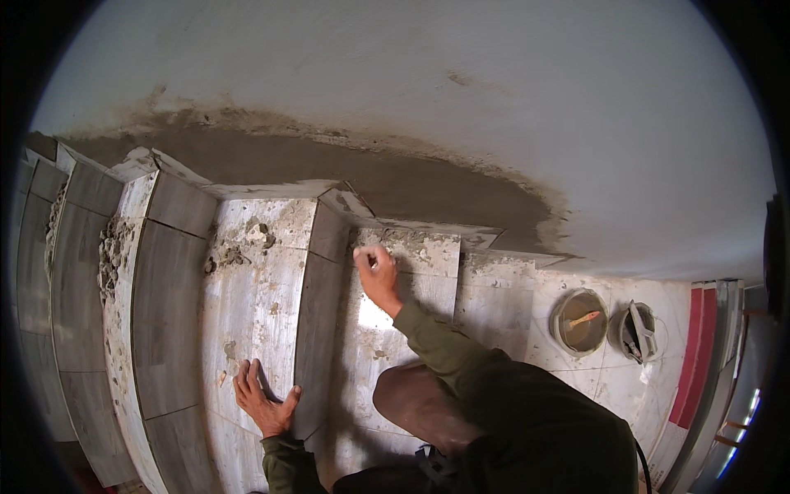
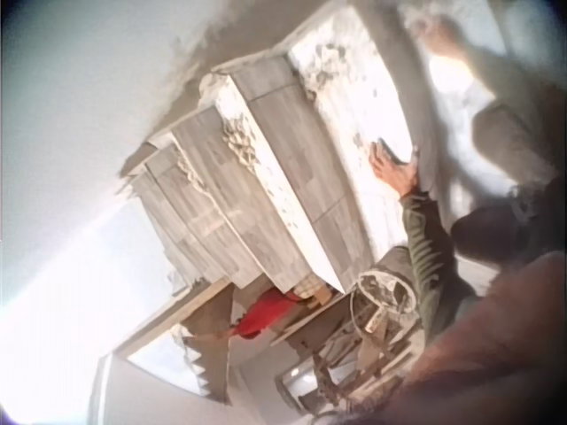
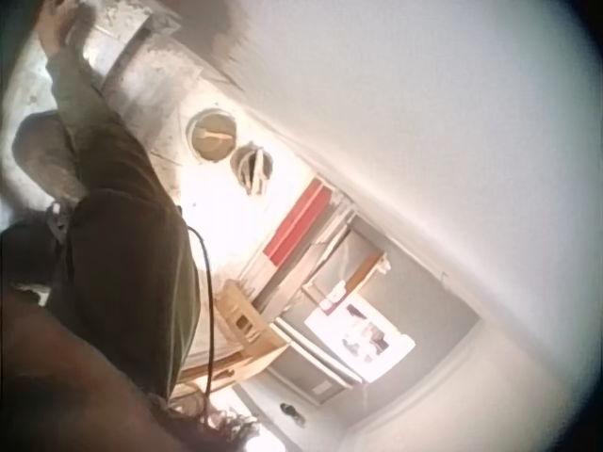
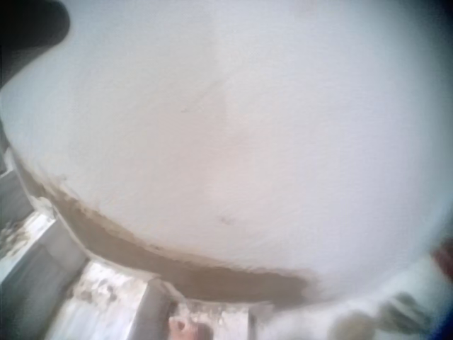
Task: The person applies grout to the gaps between tiles on a set of stairs. The person uses a small spatula or tool to press material into the crevices and then smooths it along the edges of the tiles.
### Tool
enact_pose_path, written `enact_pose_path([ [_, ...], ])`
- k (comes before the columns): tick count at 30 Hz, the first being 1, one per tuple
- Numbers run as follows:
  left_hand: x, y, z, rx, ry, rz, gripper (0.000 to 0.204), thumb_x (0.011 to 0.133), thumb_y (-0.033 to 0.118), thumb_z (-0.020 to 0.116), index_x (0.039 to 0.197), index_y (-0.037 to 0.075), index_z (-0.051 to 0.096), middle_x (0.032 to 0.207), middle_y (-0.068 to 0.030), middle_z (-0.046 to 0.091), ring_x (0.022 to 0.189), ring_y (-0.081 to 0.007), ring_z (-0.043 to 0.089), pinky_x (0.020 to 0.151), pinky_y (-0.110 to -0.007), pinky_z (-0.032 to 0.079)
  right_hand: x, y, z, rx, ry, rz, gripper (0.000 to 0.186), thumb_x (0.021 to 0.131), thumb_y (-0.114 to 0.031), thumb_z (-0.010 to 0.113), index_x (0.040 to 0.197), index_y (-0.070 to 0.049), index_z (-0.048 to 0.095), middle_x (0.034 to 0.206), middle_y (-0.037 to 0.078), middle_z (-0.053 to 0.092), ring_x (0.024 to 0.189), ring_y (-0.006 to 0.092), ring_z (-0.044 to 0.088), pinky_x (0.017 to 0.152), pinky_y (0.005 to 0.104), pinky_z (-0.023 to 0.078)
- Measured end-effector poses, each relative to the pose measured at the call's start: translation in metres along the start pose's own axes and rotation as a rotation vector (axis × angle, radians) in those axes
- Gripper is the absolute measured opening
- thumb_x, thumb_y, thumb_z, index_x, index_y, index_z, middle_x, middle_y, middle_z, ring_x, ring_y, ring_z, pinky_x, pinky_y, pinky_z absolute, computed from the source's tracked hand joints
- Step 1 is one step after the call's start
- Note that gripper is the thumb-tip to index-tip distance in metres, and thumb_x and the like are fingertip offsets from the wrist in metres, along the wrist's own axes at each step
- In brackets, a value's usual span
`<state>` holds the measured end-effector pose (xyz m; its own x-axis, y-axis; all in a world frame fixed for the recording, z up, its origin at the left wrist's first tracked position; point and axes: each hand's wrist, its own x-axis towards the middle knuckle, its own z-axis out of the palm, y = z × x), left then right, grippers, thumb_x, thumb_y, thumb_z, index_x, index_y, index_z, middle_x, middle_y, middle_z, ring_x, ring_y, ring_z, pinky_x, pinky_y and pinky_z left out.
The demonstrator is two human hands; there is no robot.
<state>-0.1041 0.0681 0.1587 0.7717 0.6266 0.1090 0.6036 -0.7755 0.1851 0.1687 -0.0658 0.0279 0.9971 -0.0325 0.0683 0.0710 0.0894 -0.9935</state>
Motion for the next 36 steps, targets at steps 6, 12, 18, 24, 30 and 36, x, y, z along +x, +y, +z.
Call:
enact_pose_path([
  [6,-0.001,-0.007,-0.004,0.015,0.029,0.023,0.092,0.062,0.064,0.068,0.135,0.013,0.045,0.140,-0.0129,0.040,0.134,-0.0388,0.028,0.110,-0.055,0.017,-0.051,-0.068,-0.035,0.000,-0.435,-0.133,0.017,0.090,-0.019,0.062,0.093,-0.002,0.065,0.084,0.009,0.064,0.075,0.0185,0.060,0.068,0.0323,0.048],
  [12,-0.007,-0.001,0.011,-0.191,0.158,0.276,0.066,0.078,0.041,0.070,0.129,0.004,0.049,0.128,-0.0161,0.050,0.123,-0.0394,0.040,0.107,-0.051,0.025,-0.087,-0.106,-0.056,0.006,-0.816,-0.121,0.015,0.088,-0.019,0.063,0.089,-0.003,0.064,0.083,0.010,0.061,0.075,0.0224,0.061,0.068,0.0328,0.049],
  [18,-0.030,0.082,0.005,-0.886,-0.016,0.188,0.037,0.087,0.011,0.066,0.120,-0.002,0.055,0.105,-0.0136,0.062,0.096,-0.0213,0.058,0.086,-0.034,0.046,-0.096,-0.130,-0.064,0.112,-0.987,-0.186,0.018,0.088,-0.020,0.064,0.089,-0.002,0.065,0.077,0.009,0.062,0.071,0.0205,0.058,0.063,0.0333,0.046],
  [24,-0.049,0.103,-0.004,-1.296,-0.068,-0.099,0.017,0.089,0.010,0.065,0.098,-0.004,0.064,0.095,-0.0058,0.063,0.085,-0.0117,0.057,0.075,-0.025,0.046,-0.096,-0.150,-0.079,-0.041,-1.113,-0.224,0.019,0.088,-0.020,0.062,0.088,-0.001,0.065,0.080,0.012,0.063,0.074,0.0259,0.060,0.066,0.0360,0.047],
  [30,-0.055,0.102,-0.004,-1.296,-0.098,-0.071,0.013,0.093,0.011,0.061,0.092,-0.002,0.063,0.084,-0.0030,0.063,0.079,-0.0090,0.056,0.073,-0.024,0.045,-0.104,-0.156,-0.086,-0.157,-1.126,-0.220,0.019,0.084,-0.020,0.062,0.085,-0.001,0.065,0.078,0.013,0.060,0.076,0.0303,0.061,0.069,0.0396,0.047],
  [36,-0.059,0.089,0.008,-1.325,-0.066,-0.166,0.014,0.095,0.012,0.058,0.088,0.000,0.060,0.083,-0.0033,0.062,0.078,-0.0089,0.055,0.072,-0.024,0.045,-0.116,-0.158,-0.075,-0.236,-1.065,-0.355,0.017,0.083,-0.020,0.065,0.086,-0.002,0.066,0.079,0.013,0.062,0.076,0.0303,0.061,0.069,0.0392,0.048],
])
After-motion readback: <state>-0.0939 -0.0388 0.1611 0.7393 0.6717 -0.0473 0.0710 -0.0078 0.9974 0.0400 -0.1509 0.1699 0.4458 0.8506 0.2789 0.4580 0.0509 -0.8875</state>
